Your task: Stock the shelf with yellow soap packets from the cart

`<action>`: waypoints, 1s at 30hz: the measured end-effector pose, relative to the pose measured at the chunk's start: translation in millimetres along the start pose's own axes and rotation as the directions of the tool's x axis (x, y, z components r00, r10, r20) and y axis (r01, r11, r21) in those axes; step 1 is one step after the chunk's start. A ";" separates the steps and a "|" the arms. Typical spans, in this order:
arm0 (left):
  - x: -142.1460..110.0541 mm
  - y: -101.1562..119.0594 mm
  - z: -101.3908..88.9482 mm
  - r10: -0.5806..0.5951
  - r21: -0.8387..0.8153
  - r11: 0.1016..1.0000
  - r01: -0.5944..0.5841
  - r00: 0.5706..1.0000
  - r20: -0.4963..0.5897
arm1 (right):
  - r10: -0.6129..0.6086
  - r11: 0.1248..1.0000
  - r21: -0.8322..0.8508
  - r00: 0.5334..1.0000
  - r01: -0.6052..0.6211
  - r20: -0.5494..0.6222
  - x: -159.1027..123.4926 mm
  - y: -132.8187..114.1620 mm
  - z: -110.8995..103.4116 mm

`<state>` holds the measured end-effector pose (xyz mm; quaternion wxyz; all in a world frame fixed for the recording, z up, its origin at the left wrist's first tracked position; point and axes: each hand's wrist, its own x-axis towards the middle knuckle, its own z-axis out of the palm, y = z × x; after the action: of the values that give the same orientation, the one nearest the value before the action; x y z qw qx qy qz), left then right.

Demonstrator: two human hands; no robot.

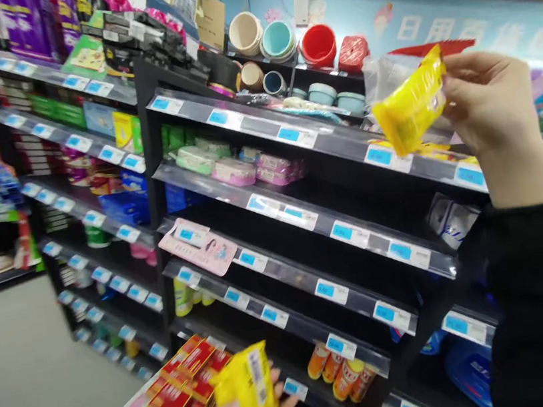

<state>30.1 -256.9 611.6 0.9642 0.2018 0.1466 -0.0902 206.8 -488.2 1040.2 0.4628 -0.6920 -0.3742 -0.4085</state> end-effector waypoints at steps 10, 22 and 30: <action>-13.8 -9.8 24.5 -0.055 0.040 0.998 0.045 0.959 0.278 | 0.097 0.845 0.269 0.627 -0.463 0.773 -292.9 -1.9 148.3; -11.3 -43.4 -43.7 0.100 0.066 0.994 -0.093 0.989 -0.109 | 0.337 0.810 0.189 0.704 -0.555 0.625 -428.9 20.9 182.3; 25.7 -64.6 -58.7 0.335 0.186 0.939 -0.289 0.892 -0.303 | 0.670 0.028 0.082 0.080 -0.996 0.738 -506.4 30.2 186.0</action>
<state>24.7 -293.7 528.6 0.9118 0.2999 0.2653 0.0913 79.0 -391.8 524.1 0.6787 -0.6602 -0.0653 0.3150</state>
